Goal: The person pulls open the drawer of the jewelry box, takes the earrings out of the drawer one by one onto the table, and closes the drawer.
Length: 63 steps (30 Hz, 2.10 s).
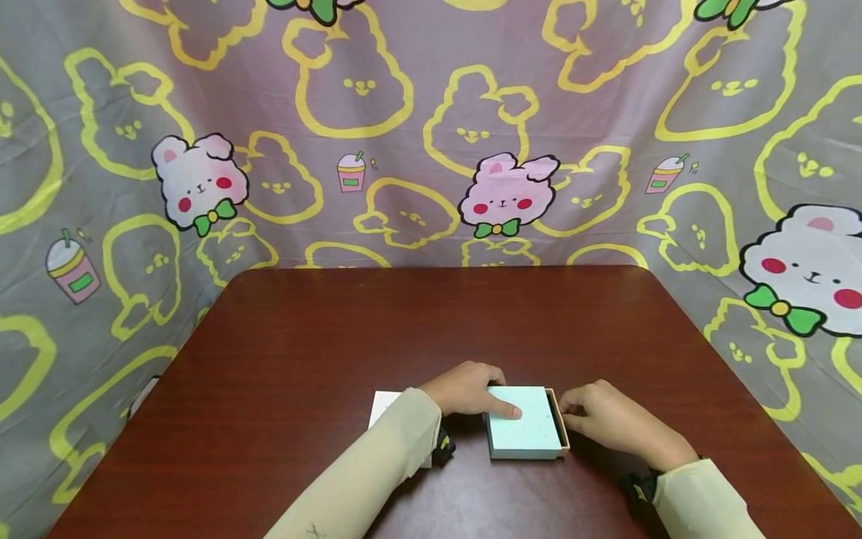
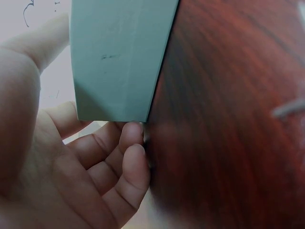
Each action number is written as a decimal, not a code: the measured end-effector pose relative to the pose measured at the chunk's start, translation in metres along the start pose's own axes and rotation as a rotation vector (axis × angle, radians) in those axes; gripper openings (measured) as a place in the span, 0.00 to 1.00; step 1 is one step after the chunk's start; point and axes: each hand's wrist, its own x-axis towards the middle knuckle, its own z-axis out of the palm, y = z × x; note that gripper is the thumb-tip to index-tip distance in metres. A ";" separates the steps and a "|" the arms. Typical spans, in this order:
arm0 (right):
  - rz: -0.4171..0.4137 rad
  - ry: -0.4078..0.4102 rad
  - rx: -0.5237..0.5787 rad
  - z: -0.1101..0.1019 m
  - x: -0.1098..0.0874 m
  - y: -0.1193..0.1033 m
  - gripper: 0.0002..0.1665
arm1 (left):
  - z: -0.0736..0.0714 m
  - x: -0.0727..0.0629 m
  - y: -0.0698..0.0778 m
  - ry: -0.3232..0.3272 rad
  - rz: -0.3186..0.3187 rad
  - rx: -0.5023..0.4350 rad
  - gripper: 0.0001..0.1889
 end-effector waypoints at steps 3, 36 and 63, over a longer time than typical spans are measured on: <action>0.003 0.000 -0.003 -0.002 0.001 0.000 0.13 | -0.001 0.001 0.001 0.004 0.012 0.002 0.28; 0.031 -0.042 0.031 0.004 0.005 -0.006 0.11 | 0.001 -0.001 0.001 0.010 0.017 -0.005 0.25; 0.055 -0.062 0.049 0.001 0.002 -0.007 0.07 | 0.000 -0.006 0.006 0.087 0.000 0.043 0.24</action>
